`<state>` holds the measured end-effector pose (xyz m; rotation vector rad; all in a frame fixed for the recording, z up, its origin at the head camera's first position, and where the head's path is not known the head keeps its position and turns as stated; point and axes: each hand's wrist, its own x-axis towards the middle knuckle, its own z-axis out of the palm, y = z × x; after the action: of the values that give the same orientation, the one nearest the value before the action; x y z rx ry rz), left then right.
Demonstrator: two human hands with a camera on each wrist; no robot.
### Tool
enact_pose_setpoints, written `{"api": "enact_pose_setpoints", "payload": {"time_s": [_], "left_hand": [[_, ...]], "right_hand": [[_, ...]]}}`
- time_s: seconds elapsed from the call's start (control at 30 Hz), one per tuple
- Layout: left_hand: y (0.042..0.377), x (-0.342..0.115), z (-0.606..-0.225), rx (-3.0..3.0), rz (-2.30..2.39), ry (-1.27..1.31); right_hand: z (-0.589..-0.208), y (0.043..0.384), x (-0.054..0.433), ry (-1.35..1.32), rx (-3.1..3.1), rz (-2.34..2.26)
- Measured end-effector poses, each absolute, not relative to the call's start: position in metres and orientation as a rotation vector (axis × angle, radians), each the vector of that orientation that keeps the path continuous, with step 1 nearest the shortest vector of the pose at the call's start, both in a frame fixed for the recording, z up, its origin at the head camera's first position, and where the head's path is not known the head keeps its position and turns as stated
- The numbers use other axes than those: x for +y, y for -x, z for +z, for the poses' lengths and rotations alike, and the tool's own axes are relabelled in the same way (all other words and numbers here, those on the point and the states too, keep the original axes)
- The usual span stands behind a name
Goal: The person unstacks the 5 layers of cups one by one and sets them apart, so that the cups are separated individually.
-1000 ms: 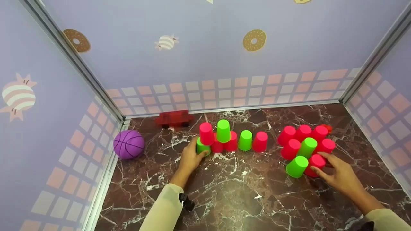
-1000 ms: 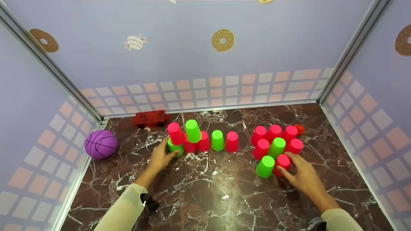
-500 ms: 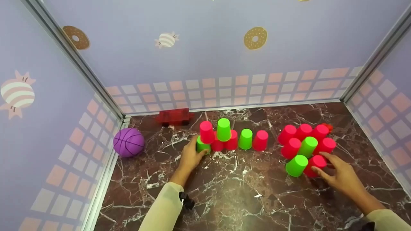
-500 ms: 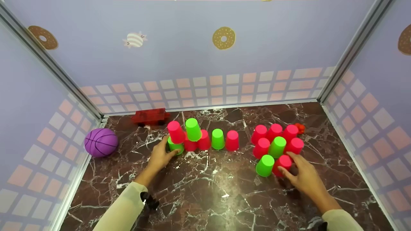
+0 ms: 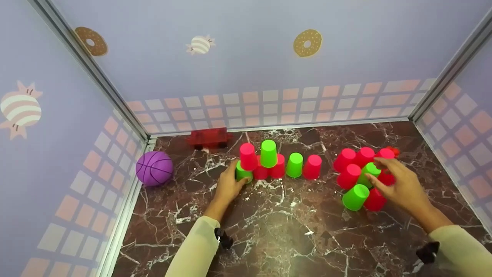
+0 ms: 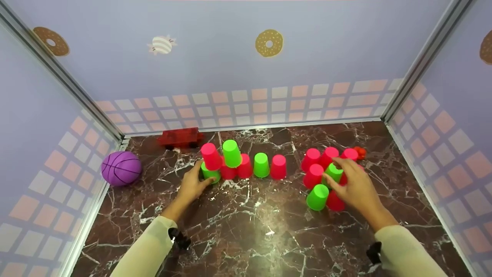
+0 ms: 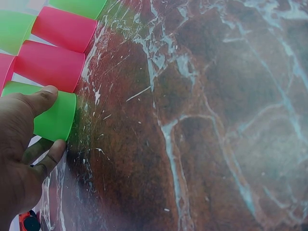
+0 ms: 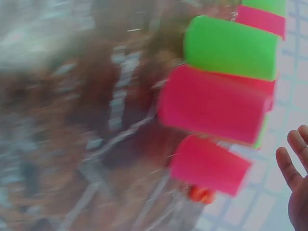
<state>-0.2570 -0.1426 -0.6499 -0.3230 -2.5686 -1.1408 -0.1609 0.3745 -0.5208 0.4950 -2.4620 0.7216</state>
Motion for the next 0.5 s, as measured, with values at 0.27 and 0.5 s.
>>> {"api": "enact_pose_setpoints", "payload": {"time_s": [0.27,0.5], "left_hand": [[0.243,-0.140,-0.624,-2.579,-1.176,0.324],[0.246,-0.141,-0.631,-2.576,-1.171,0.313]], "right_hand": [[-0.494,0.205,0.313,-0.586,-2.568,0.762],[-0.486,0.236,0.247,-0.674,-2.713,0.817]]}}
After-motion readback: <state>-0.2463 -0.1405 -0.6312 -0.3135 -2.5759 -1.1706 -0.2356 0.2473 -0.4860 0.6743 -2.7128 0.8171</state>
